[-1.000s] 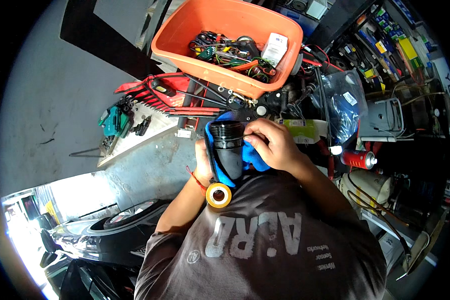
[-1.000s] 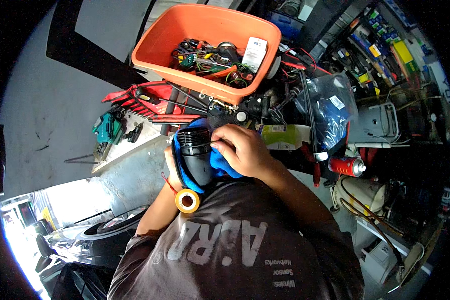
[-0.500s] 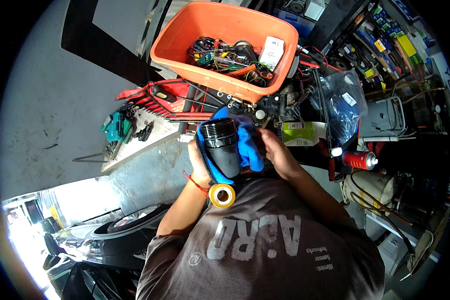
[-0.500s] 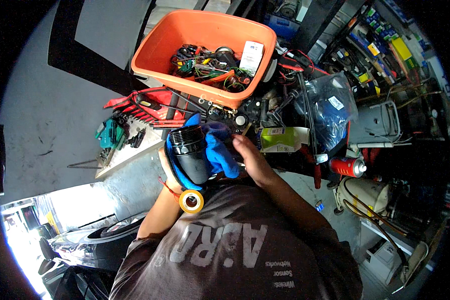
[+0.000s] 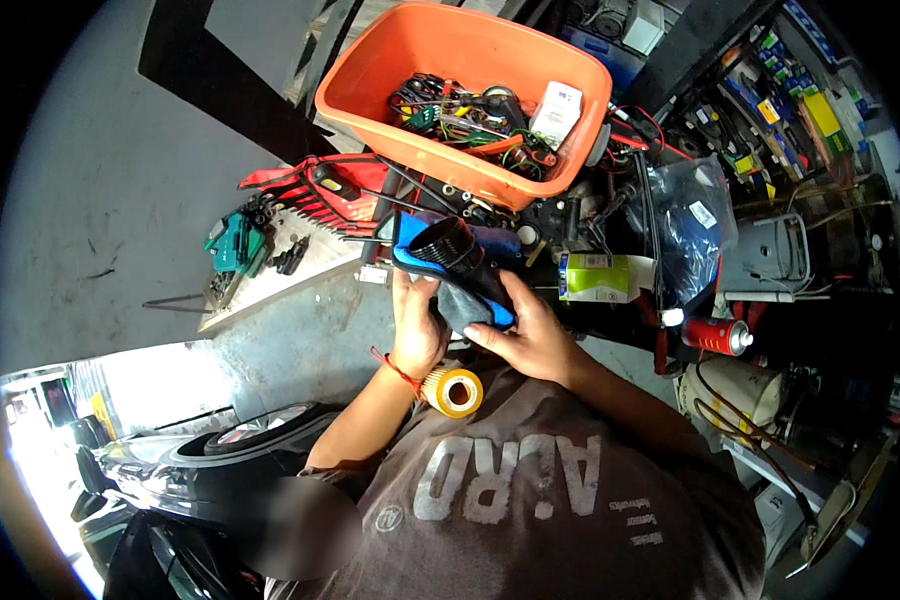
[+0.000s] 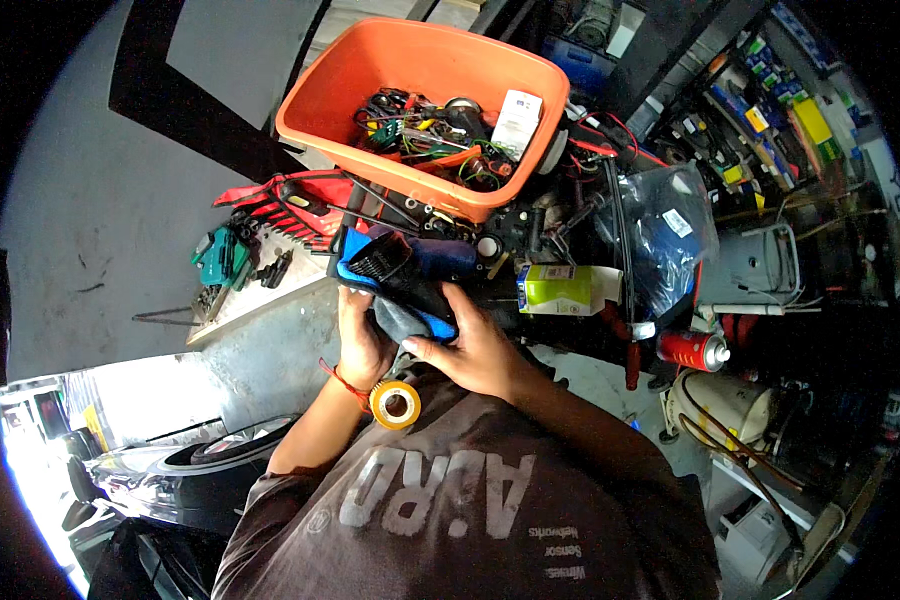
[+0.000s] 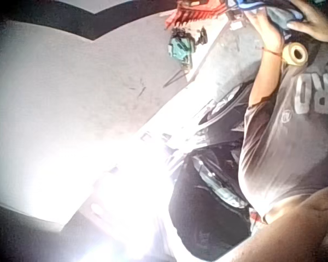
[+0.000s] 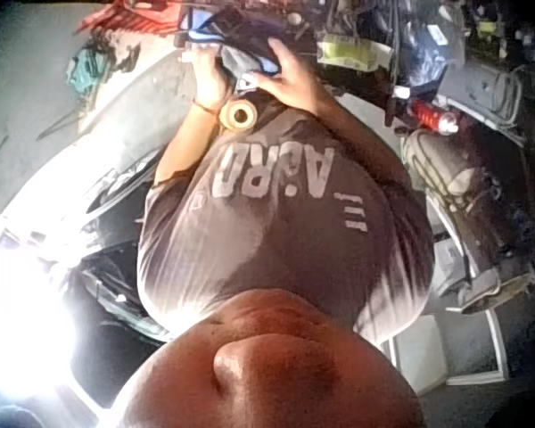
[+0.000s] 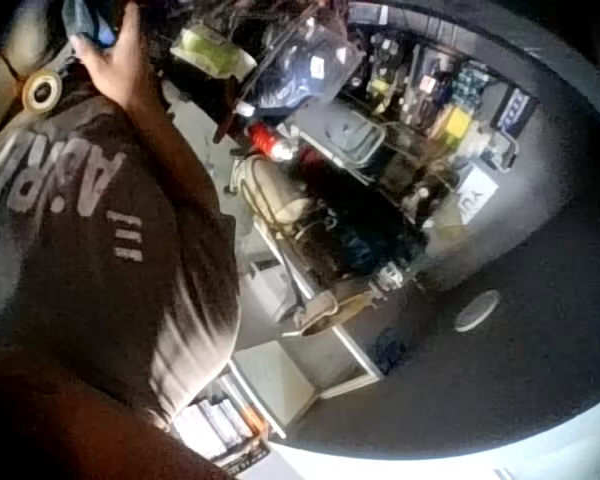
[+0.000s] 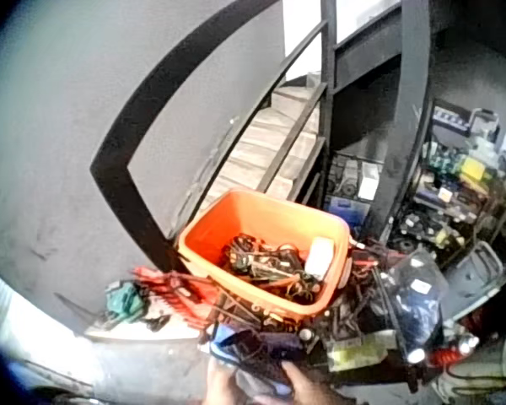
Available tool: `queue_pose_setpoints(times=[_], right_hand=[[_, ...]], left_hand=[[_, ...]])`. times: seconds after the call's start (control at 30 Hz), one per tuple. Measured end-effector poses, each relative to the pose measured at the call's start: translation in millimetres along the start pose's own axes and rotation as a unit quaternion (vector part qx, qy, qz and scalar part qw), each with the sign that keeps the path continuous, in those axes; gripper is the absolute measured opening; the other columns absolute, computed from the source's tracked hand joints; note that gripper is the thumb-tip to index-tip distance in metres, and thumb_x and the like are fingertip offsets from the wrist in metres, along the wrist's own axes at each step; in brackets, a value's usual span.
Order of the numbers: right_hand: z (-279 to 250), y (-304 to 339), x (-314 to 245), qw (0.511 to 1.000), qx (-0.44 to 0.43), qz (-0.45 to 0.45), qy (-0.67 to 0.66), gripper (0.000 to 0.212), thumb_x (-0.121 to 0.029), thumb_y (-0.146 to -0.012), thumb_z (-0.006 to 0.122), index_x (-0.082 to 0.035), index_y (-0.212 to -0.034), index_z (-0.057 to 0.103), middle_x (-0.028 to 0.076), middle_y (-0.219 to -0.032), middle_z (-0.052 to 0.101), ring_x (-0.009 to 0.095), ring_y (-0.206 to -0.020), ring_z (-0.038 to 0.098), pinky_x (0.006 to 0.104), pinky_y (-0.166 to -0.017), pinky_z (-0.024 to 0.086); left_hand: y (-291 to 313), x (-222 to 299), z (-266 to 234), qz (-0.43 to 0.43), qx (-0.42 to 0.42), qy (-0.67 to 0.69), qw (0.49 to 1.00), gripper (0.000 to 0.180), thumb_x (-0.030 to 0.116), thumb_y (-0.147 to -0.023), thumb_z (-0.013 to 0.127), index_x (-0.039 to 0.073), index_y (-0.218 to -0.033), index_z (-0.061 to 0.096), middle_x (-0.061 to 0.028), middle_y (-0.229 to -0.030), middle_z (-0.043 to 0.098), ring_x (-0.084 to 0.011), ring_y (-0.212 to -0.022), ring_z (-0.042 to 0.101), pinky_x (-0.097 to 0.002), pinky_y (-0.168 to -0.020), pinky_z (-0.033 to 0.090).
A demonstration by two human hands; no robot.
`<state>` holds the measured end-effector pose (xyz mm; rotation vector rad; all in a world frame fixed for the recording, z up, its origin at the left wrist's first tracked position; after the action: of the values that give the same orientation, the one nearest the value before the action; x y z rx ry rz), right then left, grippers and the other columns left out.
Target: The person removes a used oil filter from a car engine, cleans the housing, and installs a new oil filter. They then use a ratchet to tighten a bolt in the engine bay and retrieve a bottle of motor oil from a shelf.
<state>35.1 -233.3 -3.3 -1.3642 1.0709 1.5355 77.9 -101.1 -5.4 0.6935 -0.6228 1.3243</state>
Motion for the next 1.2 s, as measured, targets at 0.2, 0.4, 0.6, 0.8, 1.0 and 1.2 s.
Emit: queue_pose_setpoints(times=[0.2, 0.4, 0.6, 0.8, 1.0, 1.2], right_hand=[[-4, 5, 28, 0.965, 0.022, 0.119, -0.232, 0.049, -0.027, -0.105, 0.056, 0.001, -0.142, 0.043, 0.011, -0.129, 0.057, 0.017, -0.119, 0.053, 0.0346, -0.096, 0.048], [3, -9, 9, 0.994, -0.010, 0.041, -0.098, 0.047, -0.028, -0.106, 0.054, 0.000, -0.142, 0.044, 0.007, -0.129, 0.056, 0.015, -0.118, 0.051, 0.0324, -0.104, 0.041], [6, -15, 13, 0.996, -0.014, 0.014, -0.087, 0.059, -0.011, -0.096, 0.069, 0.000, -0.144, 0.037, 0.005, -0.131, 0.052, 0.012, -0.121, 0.047, 0.0307, -0.107, 0.037], [-3, -17, 20, 0.994, 0.024, 0.009, -0.104, 0.062, -0.011, -0.092, 0.074, 0.000, -0.140, 0.037, 0.009, -0.129, 0.055, 0.015, -0.118, 0.053, 0.0320, -0.104, 0.042], [-8, -11, 23, 0.980, 0.031, 0.084, -0.176, 0.060, -0.011, -0.091, 0.074, 0.001, -0.139, 0.040, 0.010, -0.125, 0.058, 0.014, -0.115, 0.057, 0.0300, -0.099, 0.045], [-4, -12, 17, 0.985, 0.024, 0.045, -0.164, 0.046, -0.010, -0.092, 0.073, 0.003, -0.129, 0.050, 0.006, -0.113, 0.062, 0.010, -0.101, 0.060, 0.0272, -0.088, 0.049]], left_hand=[[-1, -22, -28, -0.066, 0.017, 0.020, 0.997, 0.060, 0.040, -0.093, 0.042, 0.005, -0.141, 0.050, -0.0128, -0.138, 0.059, -0.0279, -0.127, 0.057, -0.0431, -0.111, 0.042], [-2, -12, -19, -0.063, 0.020, 0.059, 0.996, 0.065, 0.040, -0.092, 0.039, 0.002, -0.144, 0.049, -0.0153, -0.142, 0.057, -0.0308, -0.129, 0.056, -0.0443, -0.112, 0.041], [-5, -15, -25, -0.109, 0.025, 0.110, 0.988, 0.061, 0.032, -0.089, 0.039, 0.001, -0.141, 0.050, -0.0175, -0.137, 0.060, -0.0338, -0.123, 0.059, -0.0474, -0.112, 0.042], [-10, -15, -28, -0.130, 0.049, 0.145, 0.980, 0.058, 0.028, -0.087, 0.041, 0.000, -0.136, 0.053, -0.0182, -0.134, 0.061, -0.0343, -0.123, 0.058, -0.0480, -0.112, 0.041], [-11, -14, -34, -0.179, -0.009, 0.314, 0.932, 0.056, 0.027, -0.085, 0.043, 0.001, -0.132, 0.058, -0.0180, -0.132, 0.063, -0.0342, -0.121, 0.059, -0.0481, -0.112, 0.041], [-12, -15, -34, -0.182, -0.026, 0.315, 0.931, 0.057, 0.030, -0.087, 0.041, 0.001, -0.134, 0.057, -0.0166, -0.130, 0.064, -0.0339, -0.123, 0.059, -0.0493, -0.111, 0.042]])
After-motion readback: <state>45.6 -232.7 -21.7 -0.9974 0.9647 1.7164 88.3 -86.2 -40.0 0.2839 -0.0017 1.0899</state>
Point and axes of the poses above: each hand's wrist, its own y-axis away from the middle knuckle, its own z-axis out of the palm, x = y × z, the point moved 7 cm from there along -y, towards the middle knuckle
